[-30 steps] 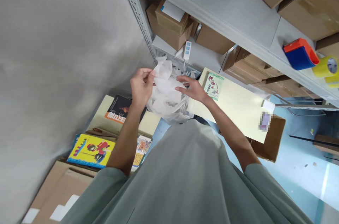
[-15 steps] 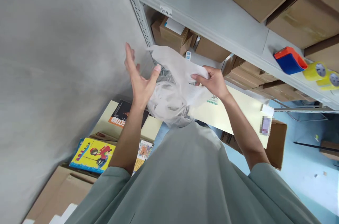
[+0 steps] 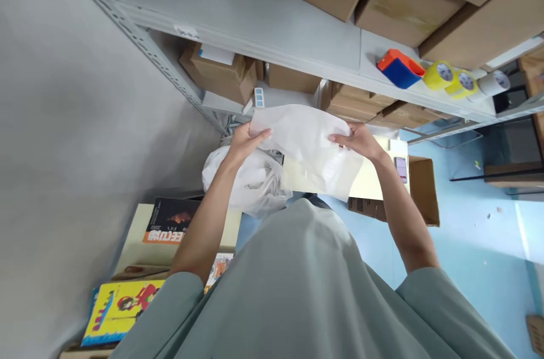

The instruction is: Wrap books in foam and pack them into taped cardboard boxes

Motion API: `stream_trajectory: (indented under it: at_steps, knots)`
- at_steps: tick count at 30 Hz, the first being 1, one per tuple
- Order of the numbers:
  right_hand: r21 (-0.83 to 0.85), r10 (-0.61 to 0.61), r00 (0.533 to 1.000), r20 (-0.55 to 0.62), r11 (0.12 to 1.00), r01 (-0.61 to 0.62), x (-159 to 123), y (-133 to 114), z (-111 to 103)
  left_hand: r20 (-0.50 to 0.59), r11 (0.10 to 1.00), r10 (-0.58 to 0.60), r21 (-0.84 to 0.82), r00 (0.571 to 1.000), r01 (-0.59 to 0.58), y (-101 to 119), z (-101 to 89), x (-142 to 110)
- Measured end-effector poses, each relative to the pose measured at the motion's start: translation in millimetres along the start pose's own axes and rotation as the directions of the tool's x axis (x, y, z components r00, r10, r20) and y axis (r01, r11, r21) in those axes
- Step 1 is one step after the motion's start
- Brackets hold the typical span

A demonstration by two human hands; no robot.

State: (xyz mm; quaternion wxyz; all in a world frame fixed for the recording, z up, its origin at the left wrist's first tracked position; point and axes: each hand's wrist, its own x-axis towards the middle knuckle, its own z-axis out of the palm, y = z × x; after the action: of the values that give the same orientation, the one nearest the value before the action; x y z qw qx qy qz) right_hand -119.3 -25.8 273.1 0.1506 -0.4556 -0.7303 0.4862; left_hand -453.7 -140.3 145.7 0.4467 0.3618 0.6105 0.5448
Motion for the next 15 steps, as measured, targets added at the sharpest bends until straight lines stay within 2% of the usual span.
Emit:
stream_trajectory:
  at_steps: [4, 8, 12, 15]
  knots:
    - [0.062, 0.09, 0.992, -0.084, 0.995, -0.084, -26.0, 49.9, -34.0, 0.042, 1.0, -0.027, 0.016, 0.999, 0.026, -2.4, 27.1, 7.8]
    - [0.14, 0.166, 0.975, -0.146, 0.979, -0.146, -42.5, 94.7, -52.0, 0.028, 0.995, 0.025, 0.091, 0.999, -0.028, -5.9, 55.6, 3.1]
    - [0.061, 0.223, 0.93, -0.291, 0.975, -0.214, -47.2, 134.4, -71.0, 0.008, 0.985, 0.007, 0.175, 1.0, -0.009, -15.2, 88.9, -3.0]
    - [-0.003, 0.198, 0.912, -0.358, 0.977, -0.214, -50.0, 162.7, -92.0, 0.001, 0.985, -0.059, 0.162, 0.998, 0.058, -25.1, 116.3, -5.5]
